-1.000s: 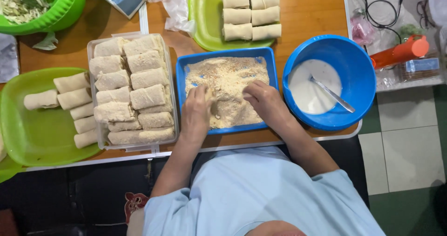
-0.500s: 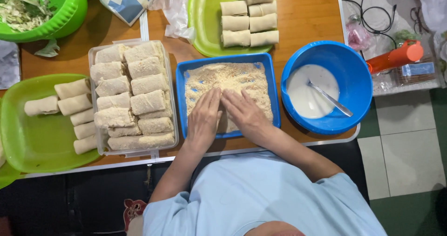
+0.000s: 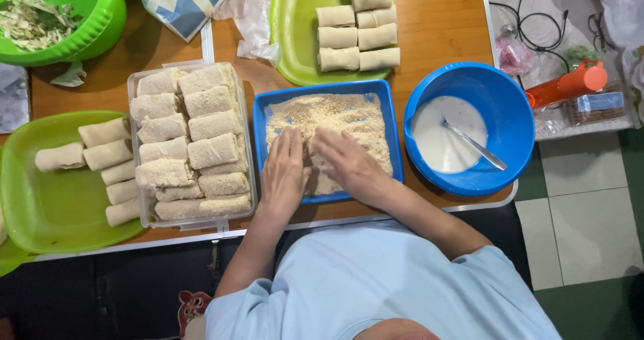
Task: Dipping spring rolls in a liquid mixture and coating them with breadcrumbs before organizing them in a container.
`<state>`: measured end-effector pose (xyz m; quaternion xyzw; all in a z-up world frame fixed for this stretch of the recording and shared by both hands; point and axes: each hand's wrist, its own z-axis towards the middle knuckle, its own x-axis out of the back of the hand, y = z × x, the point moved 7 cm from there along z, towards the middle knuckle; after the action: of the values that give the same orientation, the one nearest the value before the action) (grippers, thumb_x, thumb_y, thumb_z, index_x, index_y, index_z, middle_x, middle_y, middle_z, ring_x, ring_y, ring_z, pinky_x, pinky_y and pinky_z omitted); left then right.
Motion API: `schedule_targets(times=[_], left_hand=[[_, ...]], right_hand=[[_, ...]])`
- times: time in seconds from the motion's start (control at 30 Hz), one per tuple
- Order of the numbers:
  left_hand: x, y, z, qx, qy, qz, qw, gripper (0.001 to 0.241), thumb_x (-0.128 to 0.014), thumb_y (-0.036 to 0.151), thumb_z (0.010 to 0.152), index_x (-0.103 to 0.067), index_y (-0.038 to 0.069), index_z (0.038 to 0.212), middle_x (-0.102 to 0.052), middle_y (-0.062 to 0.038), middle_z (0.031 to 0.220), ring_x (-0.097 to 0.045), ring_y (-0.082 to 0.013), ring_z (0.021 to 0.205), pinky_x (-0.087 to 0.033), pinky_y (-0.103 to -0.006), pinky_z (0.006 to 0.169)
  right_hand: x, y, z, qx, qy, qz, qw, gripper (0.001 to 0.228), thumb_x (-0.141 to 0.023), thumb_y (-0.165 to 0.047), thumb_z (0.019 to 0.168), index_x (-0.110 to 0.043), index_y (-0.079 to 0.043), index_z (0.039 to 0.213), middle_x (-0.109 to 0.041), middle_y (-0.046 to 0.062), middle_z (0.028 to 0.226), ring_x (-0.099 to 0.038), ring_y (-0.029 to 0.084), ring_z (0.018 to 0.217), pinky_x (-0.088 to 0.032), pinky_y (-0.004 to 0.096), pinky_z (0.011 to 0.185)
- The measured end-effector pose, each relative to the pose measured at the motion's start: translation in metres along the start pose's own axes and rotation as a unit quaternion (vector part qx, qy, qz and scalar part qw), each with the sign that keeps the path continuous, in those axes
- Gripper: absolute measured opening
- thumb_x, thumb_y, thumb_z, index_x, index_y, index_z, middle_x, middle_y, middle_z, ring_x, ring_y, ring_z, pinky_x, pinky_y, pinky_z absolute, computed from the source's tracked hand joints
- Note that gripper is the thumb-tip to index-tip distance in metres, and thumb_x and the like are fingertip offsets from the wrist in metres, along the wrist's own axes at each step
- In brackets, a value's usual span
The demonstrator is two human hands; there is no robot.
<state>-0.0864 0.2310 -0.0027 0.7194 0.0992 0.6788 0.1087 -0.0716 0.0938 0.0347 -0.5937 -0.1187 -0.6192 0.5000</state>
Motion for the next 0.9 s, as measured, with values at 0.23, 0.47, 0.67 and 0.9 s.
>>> schedule_targets(times=[0.23, 0.47, 0.67, 0.9], left_hand=[[-0.015, -0.012, 0.006, 0.063, -0.039, -0.055, 0.996, 0.065, -0.048, 0.006, 0.098, -0.029, -0.004, 0.159, -0.026, -0.035, 0.162, -0.036, -0.0445, 0.146, -0.034, -0.048, 0.121], [-0.005, -0.006, 0.013, 0.067, -0.012, -0.234, 0.97, 0.062, -0.044, 0.014, 0.104, -0.021, -0.008, 0.157, -0.031, -0.033, 0.159, -0.034, -0.0422, 0.147, -0.029, -0.0496, 0.121], [-0.002, -0.009, 0.016, 0.078, 0.005, -0.331, 0.94, 0.071, -0.046, 0.005, 0.094, -0.02, -0.009, 0.158, -0.037, -0.031, 0.156, -0.041, -0.0405, 0.145, -0.034, -0.0448, 0.121], [0.029, 0.0, 0.009, 0.008, 0.095, -0.373, 0.923, 0.064, -0.045, -0.003, 0.092, -0.035, -0.008, 0.155, -0.051, -0.03, 0.149, -0.055, -0.0397, 0.137, -0.045, -0.0446, 0.116]], right_hand=[[0.009, 0.042, 0.027, -0.146, -0.019, -0.072, 0.986, 0.057, -0.065, -0.033, 0.098, -0.052, 0.002, 0.141, -0.055, 0.027, 0.138, -0.054, 0.042, 0.126, -0.046, 0.051, 0.106], [-0.008, 0.044, 0.052, -0.199, -0.08, 0.002, 0.977, 0.05, -0.058, -0.037, 0.102, -0.055, -0.002, 0.138, -0.061, 0.024, 0.124, -0.059, 0.039, 0.111, -0.049, 0.049, 0.098], [-0.013, 0.034, 0.07, -0.166, -0.077, 0.115, 0.976, 0.047, -0.064, -0.03, 0.097, -0.058, -0.002, 0.135, -0.06, 0.024, 0.118, -0.059, 0.04, 0.11, -0.05, 0.047, 0.095], [0.006, 0.028, 0.073, -0.096, 0.007, 0.205, 0.974, 0.031, -0.073, -0.007, 0.087, -0.066, 0.001, 0.116, -0.064, 0.019, 0.11, -0.065, 0.038, 0.106, -0.054, 0.044, 0.091]])
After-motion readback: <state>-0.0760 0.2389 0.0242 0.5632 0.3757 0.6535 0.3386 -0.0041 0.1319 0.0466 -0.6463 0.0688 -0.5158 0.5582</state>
